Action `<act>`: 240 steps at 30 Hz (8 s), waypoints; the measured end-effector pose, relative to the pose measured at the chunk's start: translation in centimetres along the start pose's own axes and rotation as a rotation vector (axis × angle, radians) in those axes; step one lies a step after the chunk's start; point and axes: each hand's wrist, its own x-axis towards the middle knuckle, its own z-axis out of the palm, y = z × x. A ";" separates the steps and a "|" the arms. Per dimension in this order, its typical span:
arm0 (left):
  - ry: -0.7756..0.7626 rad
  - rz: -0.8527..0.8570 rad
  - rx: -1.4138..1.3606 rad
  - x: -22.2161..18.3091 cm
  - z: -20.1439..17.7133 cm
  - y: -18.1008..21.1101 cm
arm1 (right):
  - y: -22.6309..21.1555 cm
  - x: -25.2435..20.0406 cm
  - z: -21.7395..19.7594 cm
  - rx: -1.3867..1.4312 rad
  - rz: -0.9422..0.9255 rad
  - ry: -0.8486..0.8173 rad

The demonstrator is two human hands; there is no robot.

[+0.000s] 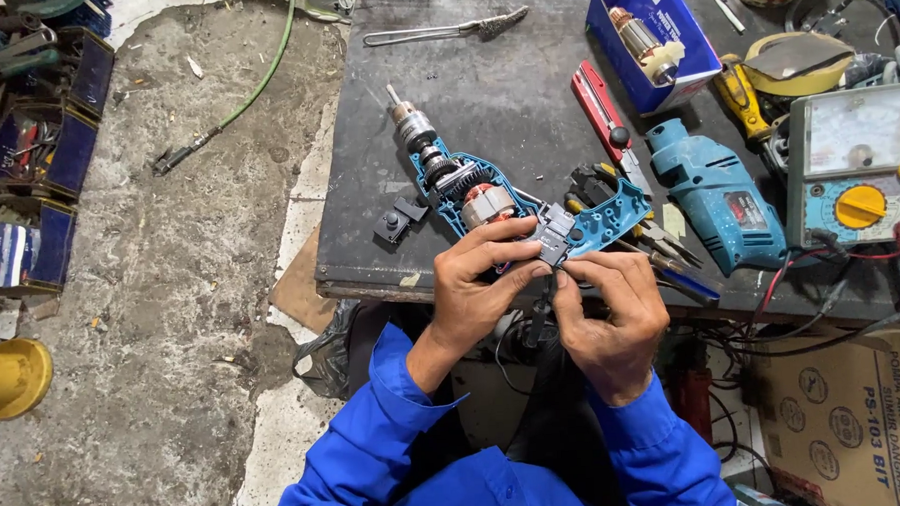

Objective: Reassembling the internal components of an electric drill, including the motor, switch, and wiring, into its plastic housing.

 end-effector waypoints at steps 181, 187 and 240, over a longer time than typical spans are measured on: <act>0.243 -0.746 -0.388 -8.7 -1.8 3.5 | -1.5 -4.3 -3.1 -0.233 -0.141 -0.239; 0.220 -0.710 -0.331 -8.9 -2.0 3.2 | -0.9 -4.5 -2.2 -0.195 -0.149 -0.246; -0.634 0.292 0.645 1.3 -5.4 4.0 | -4.0 -2.2 -1.0 -0.076 0.338 -0.461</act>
